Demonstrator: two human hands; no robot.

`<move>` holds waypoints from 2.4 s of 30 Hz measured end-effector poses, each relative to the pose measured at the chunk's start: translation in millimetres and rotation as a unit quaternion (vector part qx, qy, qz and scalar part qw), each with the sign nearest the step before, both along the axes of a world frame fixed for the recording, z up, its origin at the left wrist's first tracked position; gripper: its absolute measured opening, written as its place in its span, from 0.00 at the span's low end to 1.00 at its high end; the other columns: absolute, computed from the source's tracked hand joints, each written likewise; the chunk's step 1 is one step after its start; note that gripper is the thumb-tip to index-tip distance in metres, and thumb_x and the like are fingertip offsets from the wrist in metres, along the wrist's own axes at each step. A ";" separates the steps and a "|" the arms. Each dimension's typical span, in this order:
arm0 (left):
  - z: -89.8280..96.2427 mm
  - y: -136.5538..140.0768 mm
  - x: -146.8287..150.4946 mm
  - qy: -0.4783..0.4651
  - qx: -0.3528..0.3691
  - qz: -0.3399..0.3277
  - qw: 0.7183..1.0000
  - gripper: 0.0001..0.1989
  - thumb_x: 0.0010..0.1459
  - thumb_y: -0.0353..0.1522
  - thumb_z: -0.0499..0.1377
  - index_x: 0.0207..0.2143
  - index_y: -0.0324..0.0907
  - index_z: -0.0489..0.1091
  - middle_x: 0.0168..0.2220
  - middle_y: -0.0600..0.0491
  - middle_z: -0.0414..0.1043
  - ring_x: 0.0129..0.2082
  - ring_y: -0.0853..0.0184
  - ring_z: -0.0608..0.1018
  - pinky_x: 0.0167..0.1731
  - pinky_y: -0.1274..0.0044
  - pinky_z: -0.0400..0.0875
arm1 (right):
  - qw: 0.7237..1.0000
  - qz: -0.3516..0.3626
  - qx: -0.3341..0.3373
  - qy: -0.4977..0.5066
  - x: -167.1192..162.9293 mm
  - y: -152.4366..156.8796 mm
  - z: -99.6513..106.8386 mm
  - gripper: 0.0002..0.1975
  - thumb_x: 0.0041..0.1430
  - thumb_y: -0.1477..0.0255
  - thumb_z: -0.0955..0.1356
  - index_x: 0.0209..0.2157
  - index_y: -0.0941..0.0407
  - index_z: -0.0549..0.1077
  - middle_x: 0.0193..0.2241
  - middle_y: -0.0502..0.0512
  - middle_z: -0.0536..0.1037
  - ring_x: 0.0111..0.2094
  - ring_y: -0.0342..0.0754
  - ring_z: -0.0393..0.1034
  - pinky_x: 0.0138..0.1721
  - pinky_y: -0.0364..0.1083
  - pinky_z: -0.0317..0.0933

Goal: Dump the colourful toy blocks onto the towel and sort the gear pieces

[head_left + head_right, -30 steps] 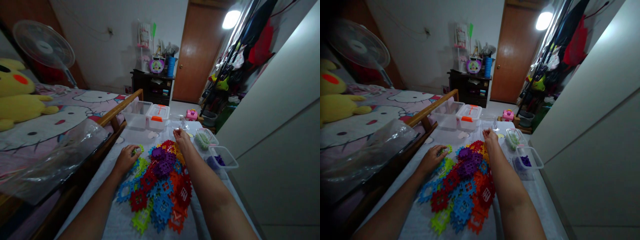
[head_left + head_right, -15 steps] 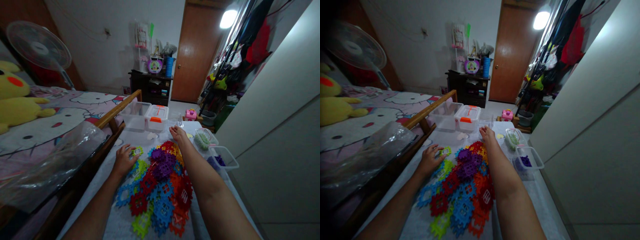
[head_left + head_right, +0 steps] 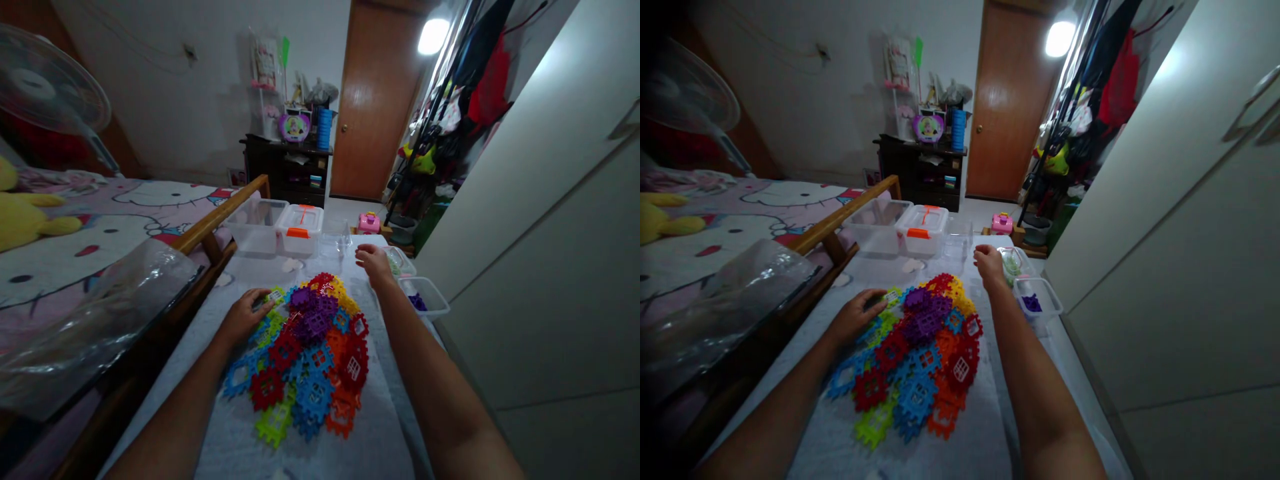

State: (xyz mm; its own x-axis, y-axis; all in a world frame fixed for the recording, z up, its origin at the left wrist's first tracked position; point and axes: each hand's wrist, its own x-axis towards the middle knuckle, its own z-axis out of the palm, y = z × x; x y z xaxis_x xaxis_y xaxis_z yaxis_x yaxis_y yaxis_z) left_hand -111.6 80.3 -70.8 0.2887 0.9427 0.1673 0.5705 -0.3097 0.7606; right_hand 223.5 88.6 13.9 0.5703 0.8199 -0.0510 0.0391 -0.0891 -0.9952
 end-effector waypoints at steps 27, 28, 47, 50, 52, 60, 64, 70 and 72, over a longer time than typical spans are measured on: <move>12.1 -8.3 5.0 -0.061 -0.074 -0.010 0.995 0.31 0.50 0.56 0.59 0.44 0.42 0.74 0.47 0.43 0.78 0.48 0.53 0.79 0.53 0.62 0.70 | 0.975 -0.090 -0.043 -0.198 90.6 -16.7 -7.4 0.05 0.54 0.72 0.72 0.28 0.53 0.72 0.32 0.64 0.77 0.52 0.57 0.69 0.53 0.56 0.61; 12.0 -8.0 5.0 -0.063 -0.071 -0.008 0.995 0.30 0.50 0.56 0.59 0.44 0.42 0.74 0.47 0.44 0.78 0.48 0.53 0.79 0.52 0.62 0.70 | 0.978 -0.090 -0.024 -0.185 89.0 -16.3 -6.7 0.04 0.55 0.72 0.72 0.28 0.53 0.72 0.31 0.63 0.77 0.51 0.57 0.69 0.53 0.55 0.61; 90.4 23.7 118.0 -0.091 -0.004 -0.095 0.991 0.15 0.54 0.36 0.59 0.43 0.40 0.75 0.48 0.44 0.77 0.48 0.56 0.77 0.52 0.66 0.68 | 0.795 0.063 -0.110 -0.593 13.4 -33.9 28.8 0.14 0.64 0.75 0.62 0.36 0.58 0.79 0.37 0.66 0.79 0.40 0.54 0.72 0.41 0.47 0.58; 88.5 34.7 130.8 -0.124 -0.039 -0.054 0.990 0.15 0.53 0.37 0.61 0.41 0.38 0.74 0.42 0.43 0.78 0.41 0.57 0.78 0.45 0.68 0.71 | 0.813 0.092 -0.048 -0.573 -5.6 -43.4 32.8 0.12 0.64 0.74 0.63 0.36 0.56 0.78 0.36 0.62 0.78 0.41 0.53 0.70 0.43 0.46 0.58; 86.5 35.5 129.2 -0.129 -0.047 -0.040 0.990 0.17 0.54 0.40 0.59 0.40 0.37 0.73 0.36 0.45 0.78 0.35 0.59 0.78 0.37 0.70 0.71 | 0.834 0.120 0.004 -0.538 -18.7 -51.5 35.0 0.10 0.63 0.75 0.64 0.36 0.55 0.78 0.36 0.59 0.77 0.41 0.52 0.69 0.45 0.46 0.58; 86.9 -4.0 81.1 -0.244 -0.086 -0.028 0.965 0.17 0.52 0.46 0.59 0.33 0.41 0.68 0.25 0.57 0.68 0.22 0.69 0.69 0.23 0.77 0.62 | 0.902 0.154 0.167 -0.367 -59.1 -85.4 32.0 0.08 0.55 0.75 0.68 0.36 0.52 0.77 0.40 0.57 0.75 0.46 0.53 0.66 0.54 0.50 0.57; 85.3 -21.2 60.7 -0.240 -0.053 0.005 0.969 0.16 0.55 0.44 0.57 0.35 0.41 0.68 0.26 0.57 0.67 0.24 0.69 0.69 0.25 0.78 0.63 | 0.942 0.072 0.108 -0.308 -62.4 -91.1 13.9 0.17 0.54 0.67 0.70 0.46 0.55 0.74 0.40 0.59 0.75 0.43 0.54 0.68 0.49 0.51 0.61; 84.9 -35.6 49.1 -0.206 -0.025 0.009 0.978 0.14 0.60 0.42 0.54 0.38 0.41 0.68 0.30 0.56 0.70 0.28 0.67 0.72 0.30 0.76 0.66 | 0.964 0.201 0.046 -0.171 -64.4 -92.0 -6.2 0.19 0.61 0.55 0.62 0.36 0.55 0.74 0.28 0.51 0.75 0.30 0.48 0.68 0.31 0.44 0.60; 86.1 -38.5 47.9 -0.181 -0.008 0.015 0.983 0.14 0.61 0.41 0.53 0.39 0.41 0.68 0.31 0.55 0.71 0.30 0.66 0.73 0.32 0.76 0.66 | 0.964 0.204 0.064 -0.158 -66.2 -92.4 -8.0 0.19 0.61 0.54 0.62 0.35 0.55 0.74 0.28 0.51 0.76 0.31 0.48 0.68 0.30 0.44 0.59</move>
State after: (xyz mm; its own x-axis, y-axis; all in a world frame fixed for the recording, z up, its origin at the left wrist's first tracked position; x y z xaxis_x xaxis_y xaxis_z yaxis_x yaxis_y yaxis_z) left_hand -63.7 41.7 15.4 0.1847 0.9532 0.2392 0.2701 -0.2832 0.9202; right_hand 157.3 -3.8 5.9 0.1700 0.9673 0.1885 0.3483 0.1200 -0.9297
